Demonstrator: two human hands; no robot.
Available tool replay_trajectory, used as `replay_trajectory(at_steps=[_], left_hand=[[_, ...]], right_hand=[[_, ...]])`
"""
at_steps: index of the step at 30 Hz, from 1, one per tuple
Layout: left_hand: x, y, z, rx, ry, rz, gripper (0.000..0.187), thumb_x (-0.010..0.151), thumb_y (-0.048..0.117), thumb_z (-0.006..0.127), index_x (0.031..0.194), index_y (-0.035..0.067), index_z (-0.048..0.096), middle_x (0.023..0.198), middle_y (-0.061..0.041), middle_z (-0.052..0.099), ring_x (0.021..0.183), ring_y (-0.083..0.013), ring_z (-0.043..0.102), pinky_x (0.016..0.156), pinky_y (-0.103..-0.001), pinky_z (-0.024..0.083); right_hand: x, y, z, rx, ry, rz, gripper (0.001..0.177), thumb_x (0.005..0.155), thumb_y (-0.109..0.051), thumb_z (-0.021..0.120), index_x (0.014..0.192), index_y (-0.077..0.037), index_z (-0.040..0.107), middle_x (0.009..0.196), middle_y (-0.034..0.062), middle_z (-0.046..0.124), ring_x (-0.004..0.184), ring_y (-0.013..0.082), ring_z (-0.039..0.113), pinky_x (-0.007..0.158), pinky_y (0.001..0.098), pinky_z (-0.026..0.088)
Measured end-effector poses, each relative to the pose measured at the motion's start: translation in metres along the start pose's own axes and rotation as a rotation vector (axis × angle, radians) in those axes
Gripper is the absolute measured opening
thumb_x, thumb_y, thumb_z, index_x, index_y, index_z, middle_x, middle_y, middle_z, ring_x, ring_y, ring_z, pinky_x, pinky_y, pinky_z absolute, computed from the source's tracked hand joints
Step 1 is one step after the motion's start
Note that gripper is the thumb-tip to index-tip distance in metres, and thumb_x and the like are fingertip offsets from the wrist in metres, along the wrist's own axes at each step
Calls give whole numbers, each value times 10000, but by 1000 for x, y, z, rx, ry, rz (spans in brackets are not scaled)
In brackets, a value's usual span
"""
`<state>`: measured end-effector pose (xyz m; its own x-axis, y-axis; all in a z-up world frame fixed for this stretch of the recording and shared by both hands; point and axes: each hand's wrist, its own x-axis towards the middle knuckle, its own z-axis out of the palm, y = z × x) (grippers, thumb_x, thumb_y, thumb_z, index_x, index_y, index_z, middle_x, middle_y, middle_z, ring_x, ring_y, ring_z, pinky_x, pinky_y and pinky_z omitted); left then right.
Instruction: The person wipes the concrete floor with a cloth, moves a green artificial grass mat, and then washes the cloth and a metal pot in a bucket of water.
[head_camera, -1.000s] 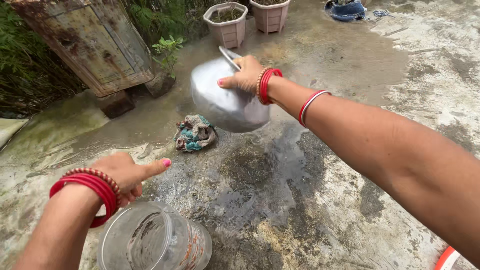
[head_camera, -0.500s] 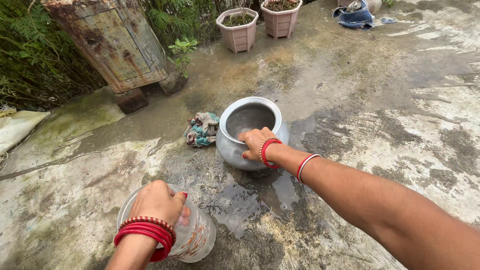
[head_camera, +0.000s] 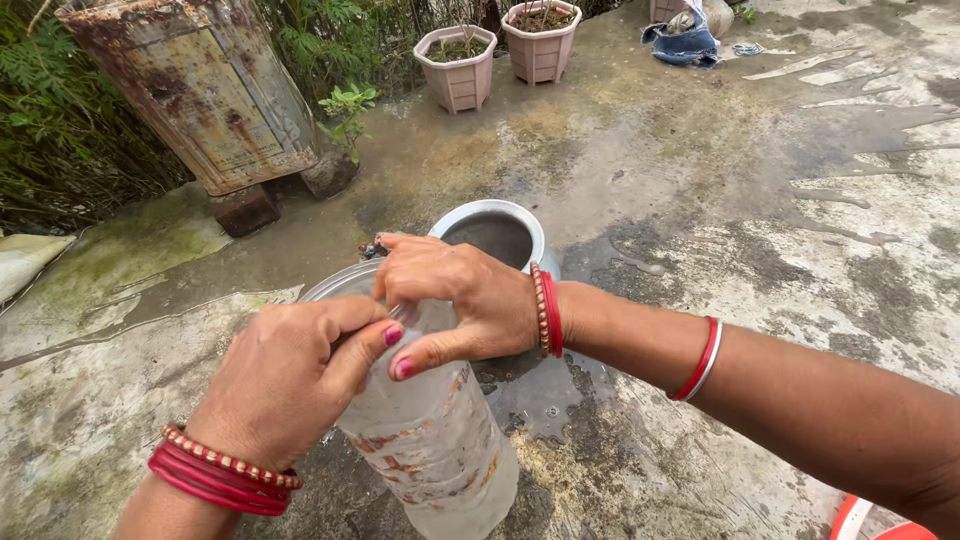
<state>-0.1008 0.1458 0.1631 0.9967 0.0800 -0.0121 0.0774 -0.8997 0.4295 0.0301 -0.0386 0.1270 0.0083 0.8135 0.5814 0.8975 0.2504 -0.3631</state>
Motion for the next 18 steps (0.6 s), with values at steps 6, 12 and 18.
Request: replay_trajectory(at_steps=[6, 12, 18], left_hand=[[50, -4, 31, -733, 6, 462, 266, 976, 260, 707, 920, 7, 768, 814, -43, 711, 762, -83, 579, 631, -288, 470], [154, -23, 100, -1115, -12, -31, 297, 930, 296, 674, 1130, 79, 706, 1049, -16, 734, 896, -105, 687, 780, -306, 586], [247, -9, 190, -1433, -301, -211, 282, 943, 266, 667, 1143, 71, 707, 1082, -57, 730, 915, -157, 682, 771, -361, 567]], right_hand=[[-18, 3, -50, 49, -89, 296, 604, 920, -451, 782, 561, -59, 496, 512, -26, 384, 484, 78, 371, 466, 335, 285], [-24, 57, -83, 332, -176, 686, 510, 865, -350, 812, 492, -75, 600, 476, -75, 401, 461, 47, 311, 426, 320, 208], [-47, 116, -83, 1052, 223, 1140, 276, 852, -259, 761, 815, 14, 755, 735, 78, 748, 603, 129, 699, 577, 310, 577]])
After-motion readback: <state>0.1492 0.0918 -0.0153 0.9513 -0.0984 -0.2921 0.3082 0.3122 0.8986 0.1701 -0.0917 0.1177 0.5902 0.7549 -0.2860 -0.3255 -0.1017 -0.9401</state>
